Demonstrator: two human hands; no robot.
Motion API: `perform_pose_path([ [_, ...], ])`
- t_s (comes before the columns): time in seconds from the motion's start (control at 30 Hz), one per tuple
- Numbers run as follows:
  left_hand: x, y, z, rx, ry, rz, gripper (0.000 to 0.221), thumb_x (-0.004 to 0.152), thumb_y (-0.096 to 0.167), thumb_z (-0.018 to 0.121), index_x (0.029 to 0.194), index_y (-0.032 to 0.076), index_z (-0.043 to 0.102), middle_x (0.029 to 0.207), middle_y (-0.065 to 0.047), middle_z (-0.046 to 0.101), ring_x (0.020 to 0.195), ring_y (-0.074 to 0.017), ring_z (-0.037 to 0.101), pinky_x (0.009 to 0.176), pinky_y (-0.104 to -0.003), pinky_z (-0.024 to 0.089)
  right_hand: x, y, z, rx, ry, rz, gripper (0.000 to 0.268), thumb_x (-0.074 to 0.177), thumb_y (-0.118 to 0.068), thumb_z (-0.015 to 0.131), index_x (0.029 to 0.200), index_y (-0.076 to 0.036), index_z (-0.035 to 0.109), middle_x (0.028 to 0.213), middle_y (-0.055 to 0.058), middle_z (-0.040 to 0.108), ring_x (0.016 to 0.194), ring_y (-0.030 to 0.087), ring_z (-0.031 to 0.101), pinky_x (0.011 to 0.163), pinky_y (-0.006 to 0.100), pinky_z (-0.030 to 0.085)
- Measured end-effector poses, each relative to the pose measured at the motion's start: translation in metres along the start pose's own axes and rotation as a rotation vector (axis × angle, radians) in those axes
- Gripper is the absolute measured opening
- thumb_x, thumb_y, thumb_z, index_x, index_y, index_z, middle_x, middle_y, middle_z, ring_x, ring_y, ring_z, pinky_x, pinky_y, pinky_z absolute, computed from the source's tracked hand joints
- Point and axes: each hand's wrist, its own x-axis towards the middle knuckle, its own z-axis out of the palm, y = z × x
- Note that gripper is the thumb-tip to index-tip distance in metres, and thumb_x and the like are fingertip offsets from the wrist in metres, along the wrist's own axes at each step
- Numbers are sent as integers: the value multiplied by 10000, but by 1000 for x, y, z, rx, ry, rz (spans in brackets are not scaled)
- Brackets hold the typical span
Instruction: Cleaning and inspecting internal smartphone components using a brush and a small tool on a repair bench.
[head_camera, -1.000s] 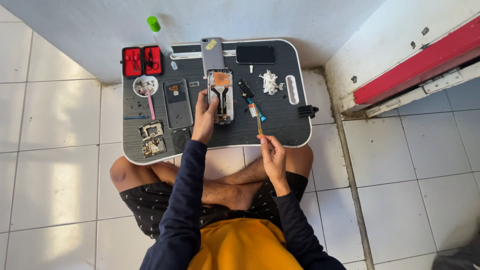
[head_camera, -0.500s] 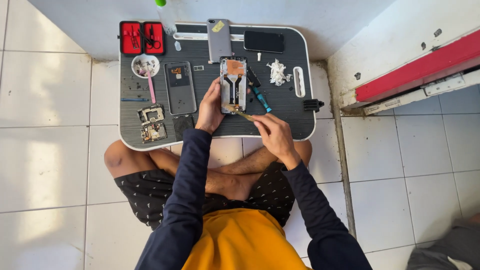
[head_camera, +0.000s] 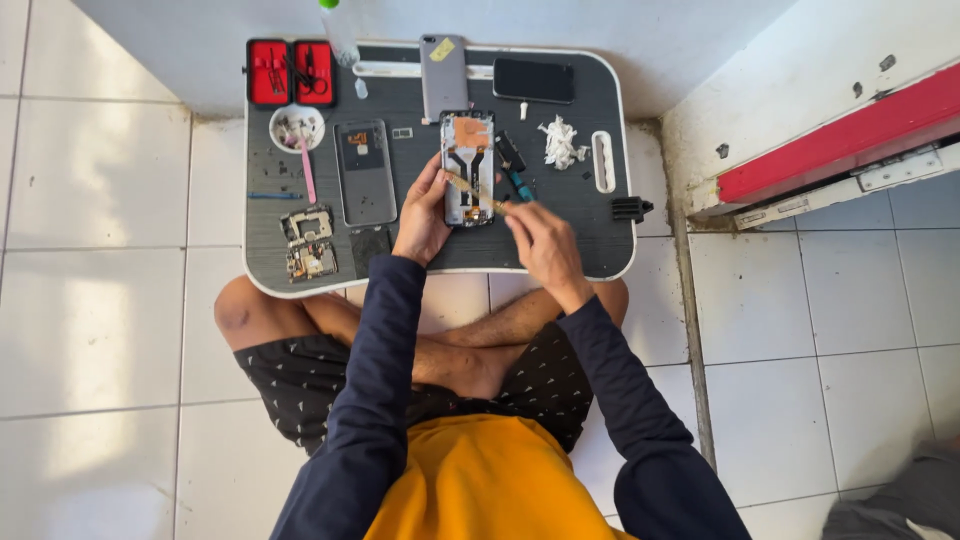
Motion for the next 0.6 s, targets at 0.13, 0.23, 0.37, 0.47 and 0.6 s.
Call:
perform_pose_path([
  [0.13, -3, -3, -1, -1, -16, -10, 417, 1064, 166, 529, 1475, 92, 518, 1274, -142, 695, 1145, -306, 696, 921, -471, 607, 3, 11, -7, -45, 106, 4, 138, 1044, -136, 617, 1118, -74, 716, 941, 153, 701, 881, 393, 709, 704, 454, 582],
  [0.23, -1, 2, 2, 1, -26, 22, 414, 1065, 154, 536, 1474, 93, 519, 1276, -127, 696, 1155, -290, 694, 935, -465, 607, -1, 17, 4, 0, 84, -14, 135, 1034, -129, 618, 1109, -94, 725, 935, 137, 715, 871, 380, 718, 701, 443, 589],
  [0.37, 4, -4, -6, -10, 14, -5, 416, 1065, 157, 539, 1475, 93, 517, 1267, -153, 693, 1138, -320, 699, 923, -489, 609, 13, 1, -18, -40, 81, 0, 131, 1029, -144, 636, 1117, -101, 724, 958, 128, 724, 876, 369, 724, 694, 429, 591],
  [0.47, -1, -1, -9, -27, -1, -4, 418, 1070, 146, 544, 1480, 72, 504, 1313, -182, 661, 1182, -364, 668, 952, -539, 582, 5, -10, -17, -27, 36, 1, 128, 1027, -156, 640, 1113, -116, 727, 951, 102, 727, 881, 345, 729, 714, 414, 592],
  [0.6, 0, 3, 0, -49, -1, -12, 428, 1064, 147, 565, 1479, 59, 503, 1323, -194, 653, 1197, -369, 660, 963, -556, 575, 21, 4, -39, -94, 95, -31, 147, 1066, -142, 588, 1112, -63, 702, 958, 159, 702, 909, 388, 713, 750, 453, 580],
])
